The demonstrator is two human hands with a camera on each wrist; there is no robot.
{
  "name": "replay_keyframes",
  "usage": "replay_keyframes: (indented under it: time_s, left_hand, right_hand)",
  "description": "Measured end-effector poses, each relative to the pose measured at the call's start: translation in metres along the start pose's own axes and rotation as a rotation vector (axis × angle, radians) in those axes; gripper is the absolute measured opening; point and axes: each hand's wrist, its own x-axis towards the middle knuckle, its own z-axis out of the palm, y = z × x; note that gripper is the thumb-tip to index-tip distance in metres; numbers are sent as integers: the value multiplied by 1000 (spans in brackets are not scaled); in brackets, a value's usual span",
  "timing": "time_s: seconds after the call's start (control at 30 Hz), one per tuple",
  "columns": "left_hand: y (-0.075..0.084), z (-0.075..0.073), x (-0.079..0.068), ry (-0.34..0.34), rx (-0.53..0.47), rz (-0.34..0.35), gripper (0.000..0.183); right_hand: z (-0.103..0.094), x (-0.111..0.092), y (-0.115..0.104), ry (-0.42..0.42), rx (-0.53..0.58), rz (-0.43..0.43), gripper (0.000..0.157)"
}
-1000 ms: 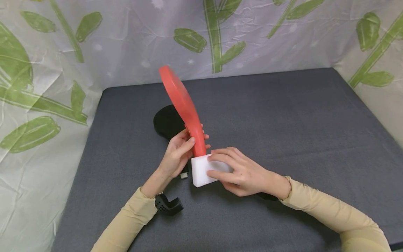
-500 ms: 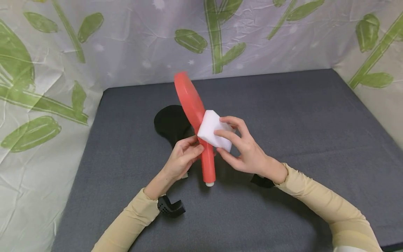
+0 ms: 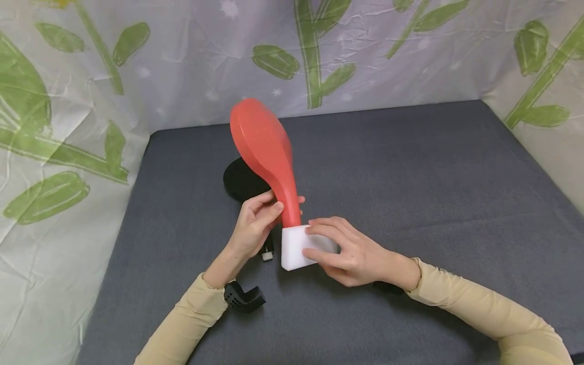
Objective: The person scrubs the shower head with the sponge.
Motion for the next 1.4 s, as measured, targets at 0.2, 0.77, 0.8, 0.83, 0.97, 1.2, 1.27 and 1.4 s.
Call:
replay_keyframes:
  time_s: [0.2, 0.77, 0.8, 0.83, 0.97, 1.2, 1.27, 1.4]
  left_hand:
    - [-8, 2, -4, -23, -42, -10, 23]
    - [-2, 2, -3, 8, -20, -59, 31]
    - [-1, 1, -3, 11, -17, -59, 33]
    - [0, 1, -2, 9, -11, -58, 34]
    - [1, 1, -1, 2, 6, -48, 34]
    - [-2, 5, -3, -27, -50, -56, 34]
    - [-4, 6, -4, -21, -61, -72, 36]
    - [-5, 8, -6, -8, -61, -96, 38]
  right_hand:
    - [-7, 8, 12, 26, 8, 153, 30]
    - [-6, 1, 2, -32, -14, 82, 32]
    - [-6, 0, 0, -51, -15, 59, 32]
    - [-6, -2, -1, -68, -15, 41, 32]
    - [-8, -2, 1, -99, -7, 7, 32]
    - [-14, 10, 15, 11, 15, 212, 30]
    - [-15, 14, 17, 33, 39, 315, 32]
    - [-15, 18, 16, 40, 67, 365, 33]
